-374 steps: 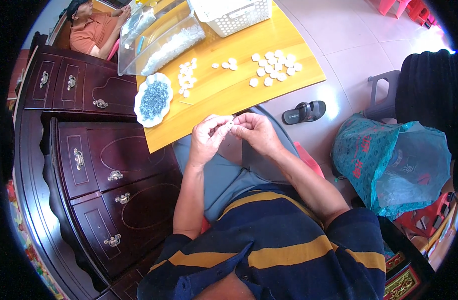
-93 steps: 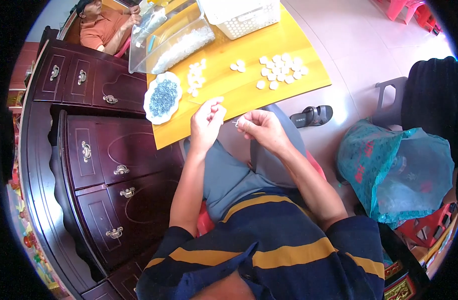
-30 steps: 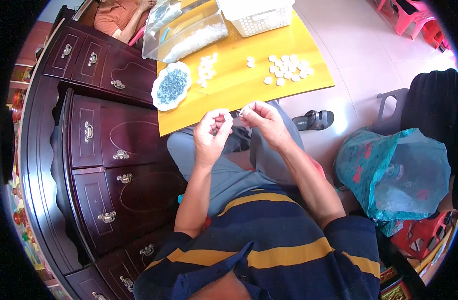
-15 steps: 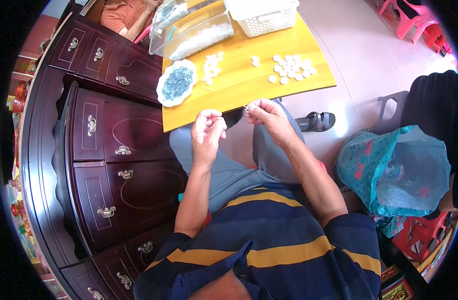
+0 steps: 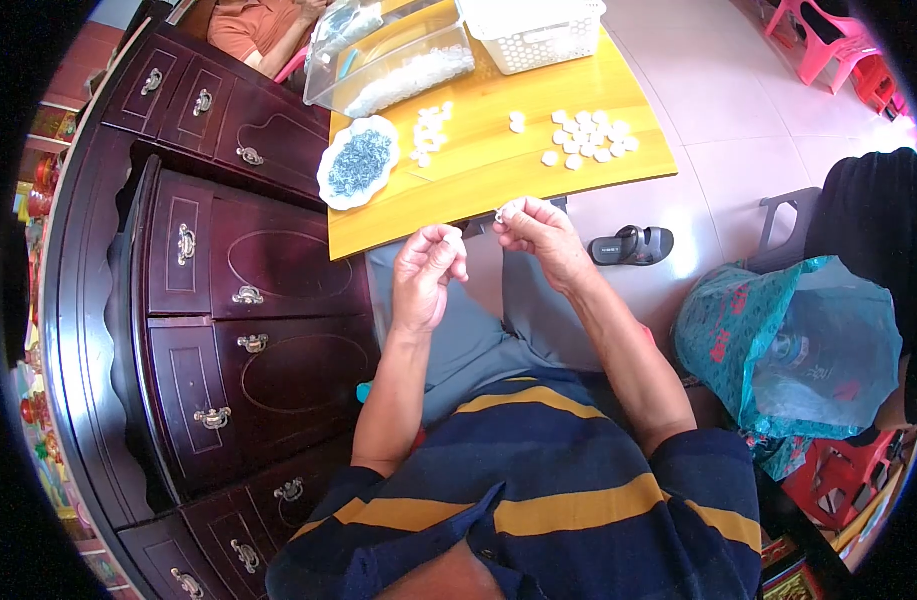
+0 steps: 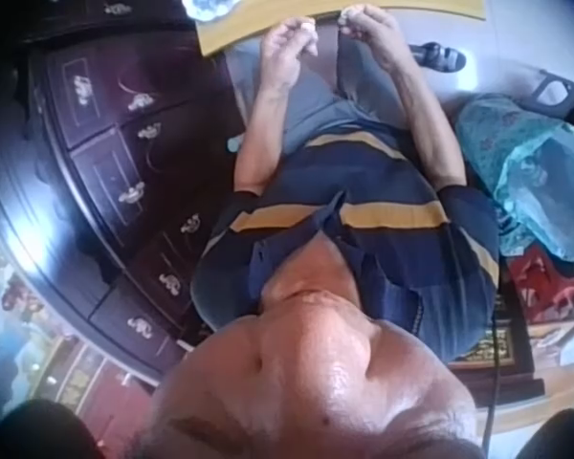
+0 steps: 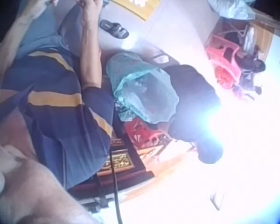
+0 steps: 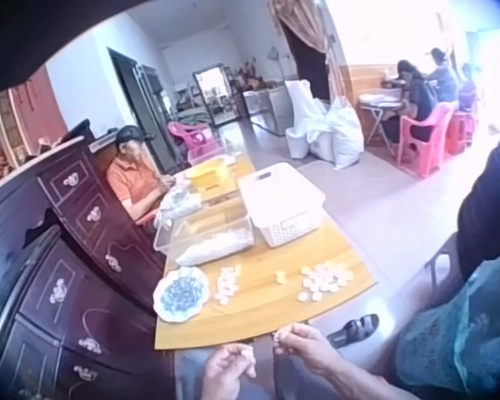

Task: Assembling small white plastic components with tiny metal pins.

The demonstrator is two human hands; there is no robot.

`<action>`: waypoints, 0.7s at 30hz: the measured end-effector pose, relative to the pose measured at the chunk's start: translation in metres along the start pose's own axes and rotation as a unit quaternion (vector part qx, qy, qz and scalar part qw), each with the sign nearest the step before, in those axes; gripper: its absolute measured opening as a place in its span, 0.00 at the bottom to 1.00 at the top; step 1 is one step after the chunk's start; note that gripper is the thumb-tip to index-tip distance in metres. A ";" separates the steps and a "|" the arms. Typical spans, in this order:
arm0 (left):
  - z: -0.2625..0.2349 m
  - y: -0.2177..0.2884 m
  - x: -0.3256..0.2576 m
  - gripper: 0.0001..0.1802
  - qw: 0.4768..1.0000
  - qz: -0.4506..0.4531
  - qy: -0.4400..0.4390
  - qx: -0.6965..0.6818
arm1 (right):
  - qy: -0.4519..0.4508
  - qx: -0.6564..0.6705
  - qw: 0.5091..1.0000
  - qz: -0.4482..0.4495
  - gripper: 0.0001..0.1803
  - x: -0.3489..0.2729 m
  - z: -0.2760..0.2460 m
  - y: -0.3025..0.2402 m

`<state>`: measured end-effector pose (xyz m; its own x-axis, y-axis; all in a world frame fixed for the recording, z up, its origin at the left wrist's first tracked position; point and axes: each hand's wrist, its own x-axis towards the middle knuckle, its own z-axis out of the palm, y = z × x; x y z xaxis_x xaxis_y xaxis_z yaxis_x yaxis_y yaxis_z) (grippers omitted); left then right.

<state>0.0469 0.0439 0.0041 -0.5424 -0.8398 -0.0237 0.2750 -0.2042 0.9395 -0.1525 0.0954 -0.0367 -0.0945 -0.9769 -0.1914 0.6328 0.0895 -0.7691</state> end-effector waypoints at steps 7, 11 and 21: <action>0.011 -0.007 0.006 0.08 0.999 -0.030 0.039 -0.024 | -0.005 -0.004 1.000 -0.011 0.07 0.000 -0.005 -0.001; 0.007 -0.007 0.012 0.08 0.997 -0.032 0.065 0.022 | -0.011 -0.056 0.998 -0.035 0.08 -0.001 0.001 -0.004; 0.006 -0.018 0.023 0.11 0.983 0.030 0.041 0.174 | -0.033 -0.147 0.987 -0.051 0.08 -0.001 0.002 0.000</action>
<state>0.0244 0.0311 -0.0117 -0.4640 -0.8856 0.0204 0.0076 0.0190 0.9998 -0.1508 0.0962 -0.0350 -0.0906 -0.9933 -0.0717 0.3719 0.0330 -0.9277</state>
